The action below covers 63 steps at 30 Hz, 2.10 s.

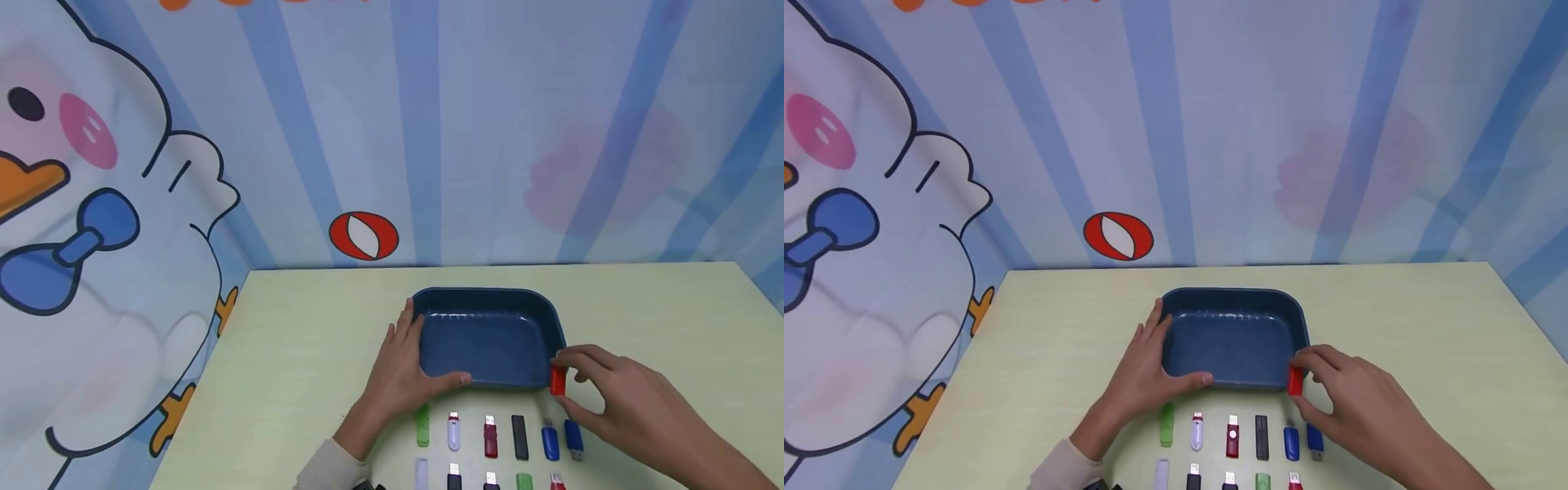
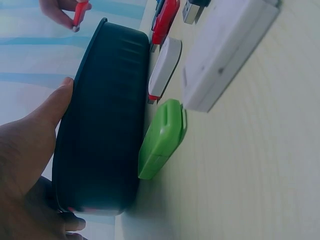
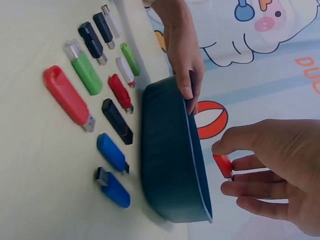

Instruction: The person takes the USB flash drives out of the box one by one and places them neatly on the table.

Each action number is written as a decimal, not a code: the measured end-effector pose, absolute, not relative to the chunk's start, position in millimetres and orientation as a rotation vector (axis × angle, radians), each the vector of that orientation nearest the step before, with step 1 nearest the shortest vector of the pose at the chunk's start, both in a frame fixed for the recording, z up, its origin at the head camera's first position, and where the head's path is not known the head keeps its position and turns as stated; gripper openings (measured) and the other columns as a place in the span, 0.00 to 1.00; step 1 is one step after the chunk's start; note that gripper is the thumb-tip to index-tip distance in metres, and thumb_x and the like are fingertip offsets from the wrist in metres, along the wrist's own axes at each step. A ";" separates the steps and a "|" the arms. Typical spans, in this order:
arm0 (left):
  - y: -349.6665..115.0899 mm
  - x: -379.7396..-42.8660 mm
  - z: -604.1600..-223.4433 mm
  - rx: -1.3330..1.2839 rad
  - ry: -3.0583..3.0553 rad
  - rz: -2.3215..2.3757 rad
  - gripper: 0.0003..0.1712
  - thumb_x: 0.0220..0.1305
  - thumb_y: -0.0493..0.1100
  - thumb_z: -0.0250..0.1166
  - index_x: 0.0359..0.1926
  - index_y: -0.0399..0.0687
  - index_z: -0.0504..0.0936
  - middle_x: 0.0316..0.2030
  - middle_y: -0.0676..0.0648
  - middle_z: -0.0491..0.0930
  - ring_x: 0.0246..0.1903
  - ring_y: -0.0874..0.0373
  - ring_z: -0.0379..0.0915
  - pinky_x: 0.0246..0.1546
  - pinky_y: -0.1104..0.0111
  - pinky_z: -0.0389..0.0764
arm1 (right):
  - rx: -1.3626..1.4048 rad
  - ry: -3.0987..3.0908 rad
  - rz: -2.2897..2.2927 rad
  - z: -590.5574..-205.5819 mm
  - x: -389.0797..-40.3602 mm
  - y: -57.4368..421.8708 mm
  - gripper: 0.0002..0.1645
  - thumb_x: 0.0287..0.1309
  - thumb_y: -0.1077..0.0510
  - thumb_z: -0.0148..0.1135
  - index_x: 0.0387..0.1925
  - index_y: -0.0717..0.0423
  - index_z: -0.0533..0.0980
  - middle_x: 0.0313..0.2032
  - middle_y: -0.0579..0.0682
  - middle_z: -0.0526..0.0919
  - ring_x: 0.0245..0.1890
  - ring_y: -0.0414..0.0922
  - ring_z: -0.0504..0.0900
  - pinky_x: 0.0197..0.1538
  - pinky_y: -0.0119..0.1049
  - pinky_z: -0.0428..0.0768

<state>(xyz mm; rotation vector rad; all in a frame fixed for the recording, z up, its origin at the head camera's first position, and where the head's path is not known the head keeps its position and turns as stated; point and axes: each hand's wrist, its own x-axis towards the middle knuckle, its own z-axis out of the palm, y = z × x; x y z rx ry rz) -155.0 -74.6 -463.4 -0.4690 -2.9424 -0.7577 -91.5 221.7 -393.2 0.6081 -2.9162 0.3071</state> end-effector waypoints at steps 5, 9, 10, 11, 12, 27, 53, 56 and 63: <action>-74.2 -153.9 -464.4 -0.475 -2.947 -0.756 0.71 0.37 0.87 0.52 0.71 0.42 0.56 0.74 0.49 0.34 0.70 0.55 0.37 0.67 0.57 0.44 | 0.587 -2.973 0.311 -399.7 -86.9 225.3 0.29 0.41 0.44 0.73 0.49 0.43 0.77 0.47 0.45 0.79 0.30 0.35 0.77 0.28 0.30 0.77; -73.5 -153.6 -464.8 -0.474 -2.949 -0.754 0.71 0.37 0.87 0.52 0.72 0.42 0.55 0.74 0.50 0.33 0.70 0.55 0.37 0.67 0.57 0.44 | 0.592 -2.977 0.313 -400.8 -82.8 227.4 0.29 0.41 0.44 0.73 0.49 0.43 0.77 0.48 0.45 0.79 0.31 0.34 0.77 0.28 0.30 0.77; -73.5 -153.8 -464.7 -0.475 -2.947 -0.750 0.71 0.37 0.87 0.52 0.72 0.42 0.56 0.74 0.50 0.33 0.70 0.55 0.37 0.67 0.56 0.45 | 0.591 -2.981 0.312 -400.9 -81.7 227.9 0.30 0.41 0.44 0.73 0.49 0.43 0.77 0.48 0.45 0.79 0.31 0.34 0.77 0.28 0.29 0.77; -73.4 -153.8 -464.4 -0.474 -2.947 -0.749 0.71 0.37 0.87 0.52 0.72 0.42 0.56 0.74 0.50 0.33 0.70 0.55 0.37 0.67 0.56 0.45 | 0.587 -2.987 0.314 -401.2 -80.4 228.3 0.30 0.41 0.43 0.73 0.49 0.42 0.77 0.48 0.45 0.79 0.30 0.34 0.77 0.27 0.29 0.76; -73.3 -153.9 -464.2 -0.473 -2.948 -0.747 0.71 0.37 0.87 0.52 0.72 0.42 0.56 0.74 0.50 0.33 0.70 0.55 0.37 0.67 0.56 0.45 | 0.579 -2.996 0.315 -401.3 -79.0 228.5 0.30 0.41 0.43 0.73 0.50 0.42 0.77 0.48 0.45 0.79 0.30 0.34 0.77 0.28 0.29 0.76; -74.8 -154.5 -462.9 -0.455 -2.967 -0.750 0.71 0.37 0.87 0.52 0.72 0.43 0.55 0.74 0.51 0.32 0.70 0.54 0.36 0.67 0.55 0.47 | 0.578 -3.186 0.361 -410.3 -61.3 234.1 0.29 0.43 0.37 0.70 0.49 0.39 0.78 0.50 0.43 0.78 0.40 0.41 0.78 0.40 0.41 0.81; -73.7 -154.2 -463.9 -0.456 -2.976 -0.736 0.71 0.37 0.87 0.51 0.72 0.43 0.55 0.74 0.51 0.32 0.70 0.54 0.36 0.67 0.55 0.46 | 0.408 -3.450 0.520 -448.8 -36.4 246.0 0.31 0.45 0.30 0.64 0.51 0.37 0.76 0.50 0.38 0.77 0.31 0.31 0.71 0.33 0.25 0.75; -73.4 -154.0 -463.5 -0.463 -2.979 -0.737 0.71 0.37 0.87 0.51 0.72 0.43 0.55 0.74 0.51 0.32 0.70 0.54 0.36 0.67 0.55 0.46 | 0.494 -3.463 0.604 -453.9 -34.0 251.0 0.31 0.48 0.31 0.62 0.51 0.40 0.76 0.51 0.42 0.76 0.31 0.32 0.71 0.33 0.28 0.77; -73.9 -154.3 -461.5 -0.465 -2.968 -0.752 0.70 0.37 0.87 0.52 0.72 0.42 0.56 0.74 0.50 0.33 0.70 0.53 0.37 0.67 0.55 0.46 | 0.721 -3.452 0.631 -464.1 -32.2 259.0 0.39 0.44 0.28 0.63 0.53 0.46 0.75 0.53 0.49 0.75 0.32 0.36 0.73 0.36 0.37 0.81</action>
